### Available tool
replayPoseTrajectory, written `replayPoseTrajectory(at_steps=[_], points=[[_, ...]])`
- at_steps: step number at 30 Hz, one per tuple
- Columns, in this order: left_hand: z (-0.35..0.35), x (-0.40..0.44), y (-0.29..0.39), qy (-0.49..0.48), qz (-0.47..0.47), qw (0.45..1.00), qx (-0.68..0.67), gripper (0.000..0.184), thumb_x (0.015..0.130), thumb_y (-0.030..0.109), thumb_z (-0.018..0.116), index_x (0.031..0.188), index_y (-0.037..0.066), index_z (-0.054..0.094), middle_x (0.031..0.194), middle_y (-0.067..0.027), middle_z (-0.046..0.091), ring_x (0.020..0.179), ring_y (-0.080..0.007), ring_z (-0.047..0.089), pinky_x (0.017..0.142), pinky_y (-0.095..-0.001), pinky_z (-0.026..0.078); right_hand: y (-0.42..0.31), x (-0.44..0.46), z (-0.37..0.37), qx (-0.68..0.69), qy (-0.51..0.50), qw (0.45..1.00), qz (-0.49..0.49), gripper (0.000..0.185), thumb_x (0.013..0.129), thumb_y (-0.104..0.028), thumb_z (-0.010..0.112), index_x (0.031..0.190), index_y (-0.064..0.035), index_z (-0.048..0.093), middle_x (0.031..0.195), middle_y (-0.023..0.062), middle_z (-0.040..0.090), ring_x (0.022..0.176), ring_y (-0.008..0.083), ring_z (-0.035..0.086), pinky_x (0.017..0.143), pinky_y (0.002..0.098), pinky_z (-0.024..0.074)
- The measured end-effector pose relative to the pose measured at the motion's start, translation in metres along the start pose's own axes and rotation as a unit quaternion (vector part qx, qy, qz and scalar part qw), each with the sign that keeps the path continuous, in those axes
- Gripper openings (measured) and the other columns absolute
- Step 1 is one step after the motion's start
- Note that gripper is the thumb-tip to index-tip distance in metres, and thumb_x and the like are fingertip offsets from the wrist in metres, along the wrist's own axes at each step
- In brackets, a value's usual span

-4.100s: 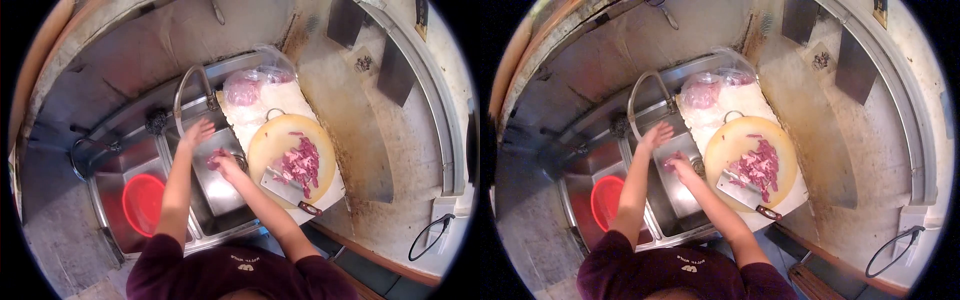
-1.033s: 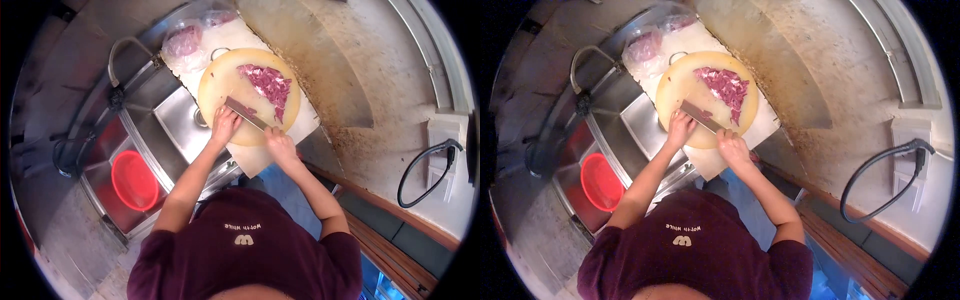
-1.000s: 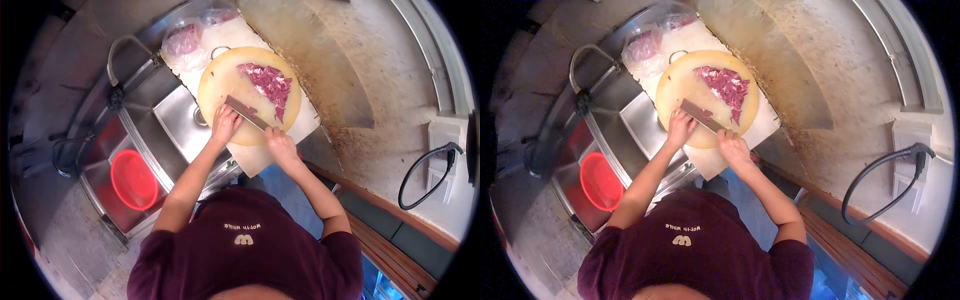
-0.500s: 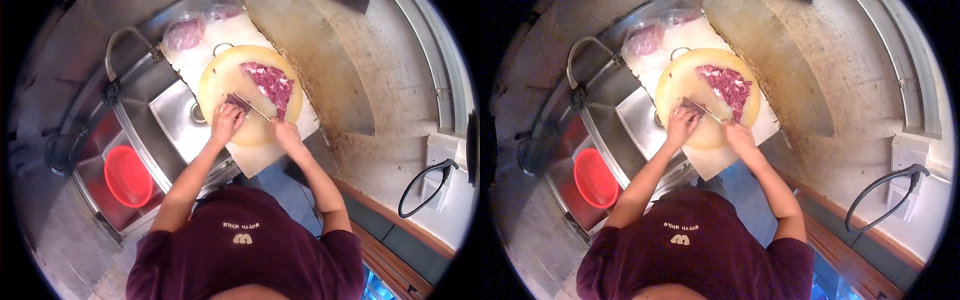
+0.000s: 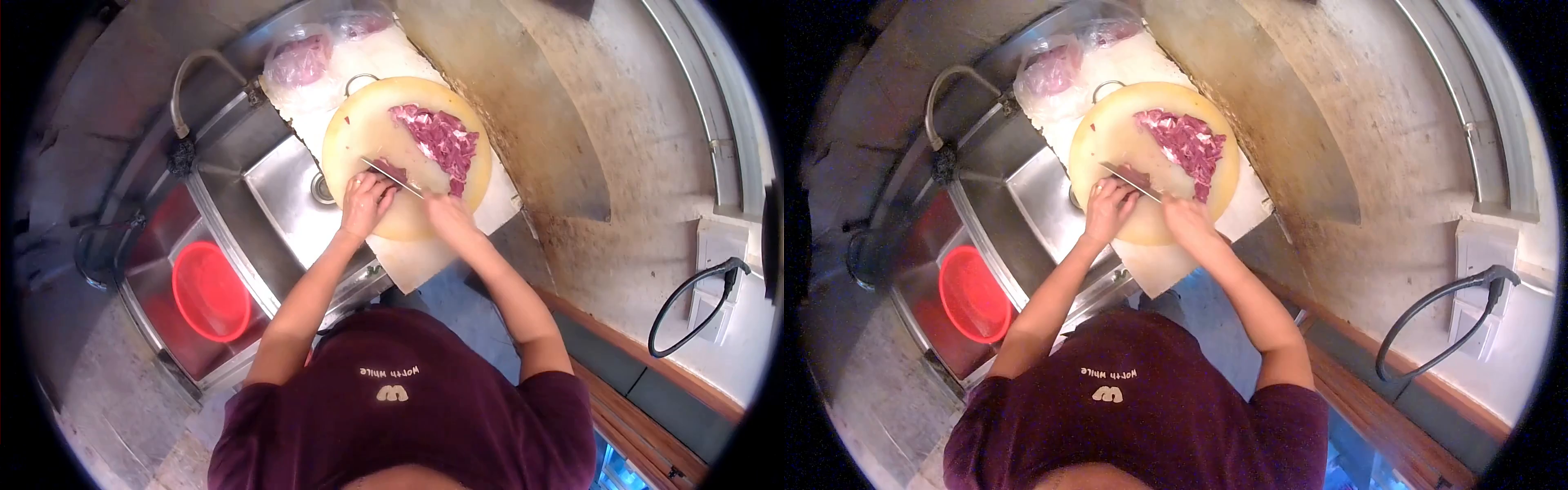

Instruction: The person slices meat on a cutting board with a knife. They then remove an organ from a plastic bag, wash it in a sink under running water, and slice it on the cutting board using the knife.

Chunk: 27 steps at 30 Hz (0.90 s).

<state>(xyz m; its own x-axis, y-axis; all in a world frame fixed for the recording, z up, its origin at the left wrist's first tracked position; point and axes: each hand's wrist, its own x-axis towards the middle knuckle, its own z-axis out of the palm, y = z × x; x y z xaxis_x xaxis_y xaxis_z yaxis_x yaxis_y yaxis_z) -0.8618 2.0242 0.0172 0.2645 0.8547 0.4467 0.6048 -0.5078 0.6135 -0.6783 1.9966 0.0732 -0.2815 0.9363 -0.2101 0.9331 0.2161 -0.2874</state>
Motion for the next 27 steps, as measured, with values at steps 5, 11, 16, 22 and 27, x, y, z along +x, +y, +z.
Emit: replayPoseTrajectory(at_steps=[5, 11, 16, 22, 27], points=[[-0.005, -0.002, -0.005, 0.008, -0.026, 0.999, 0.028, 0.014, 0.071, 0.012, 0.071, 0.083, 0.007, 0.067, 0.087, -0.0044, 0.059, 0.086, -0.0243, 0.054, 0.076, -0.0343, 0.047, 0.006, -0.016, -0.014, -0.021, -0.011, 1.000, -0.001, 0.013, 0.082, -0.007, 0.045, 0.089, -0.0001, 0.055, 0.071, 0.0194, 0.064, 0.067, 0.0316, 0.066, 0.059, 0.0439, 0.0521], [0.002, -0.010, -0.011, -0.015, -0.047, 0.998, 0.028, 0.016, 0.069, 0.010, 0.071, 0.084, 0.004, 0.067, 0.088, -0.0074, 0.059, 0.087, -0.0273, 0.053, 0.076, -0.0359, 0.047, -0.027, 0.026, 0.001, 0.026, 0.002, 0.999, -0.040, 0.016, 0.083, -0.008, 0.045, 0.092, 0.0032, 0.053, 0.075, 0.0218, 0.064, 0.071, 0.0359, 0.065, 0.063, 0.0425, 0.0516], [-0.004, -0.005, -0.006, -0.007, -0.026, 0.999, 0.026, 0.013, 0.070, 0.010, 0.072, 0.081, 0.005, 0.066, 0.088, -0.0066, 0.060, 0.086, -0.0257, 0.054, 0.075, -0.0347, 0.048, -0.034, 0.053, 0.003, 0.029, 0.010, 0.998, -0.055, 0.016, 0.083, -0.007, 0.045, 0.093, 0.0020, 0.054, 0.079, 0.0222, 0.064, 0.076, 0.0334, 0.066, 0.065, 0.0423, 0.0524], [-0.007, -0.009, -0.005, 0.023, -0.032, 0.999, 0.006, 0.014, 0.071, 0.010, 0.071, 0.083, 0.005, 0.066, 0.089, -0.0064, 0.060, 0.086, -0.0260, 0.054, 0.074, -0.0349, 0.048, 0.008, -0.012, -0.010, -0.034, -0.053, 0.998, 0.008, 0.015, 0.082, -0.006, 0.047, 0.093, 0.0005, 0.054, 0.078, 0.0201, 0.065, 0.076, 0.0300, 0.067, 0.065, 0.0399, 0.0526], [-0.003, -0.011, -0.013, 0.009, -0.034, 0.999, 0.027, 0.017, 0.070, 0.008, 0.071, 0.086, 0.005, 0.066, 0.090, -0.0069, 0.060, 0.086, -0.0271, 0.055, 0.075, -0.0352, 0.048, -0.012, -0.017, -0.014, -0.068, -0.013, 0.996, -0.052, 0.013, 0.080, -0.007, 0.048, 0.090, 0.0003, 0.054, 0.078, 0.0190, 0.065, 0.073, 0.0292, 0.067, 0.061, 0.0390, 0.0528]])
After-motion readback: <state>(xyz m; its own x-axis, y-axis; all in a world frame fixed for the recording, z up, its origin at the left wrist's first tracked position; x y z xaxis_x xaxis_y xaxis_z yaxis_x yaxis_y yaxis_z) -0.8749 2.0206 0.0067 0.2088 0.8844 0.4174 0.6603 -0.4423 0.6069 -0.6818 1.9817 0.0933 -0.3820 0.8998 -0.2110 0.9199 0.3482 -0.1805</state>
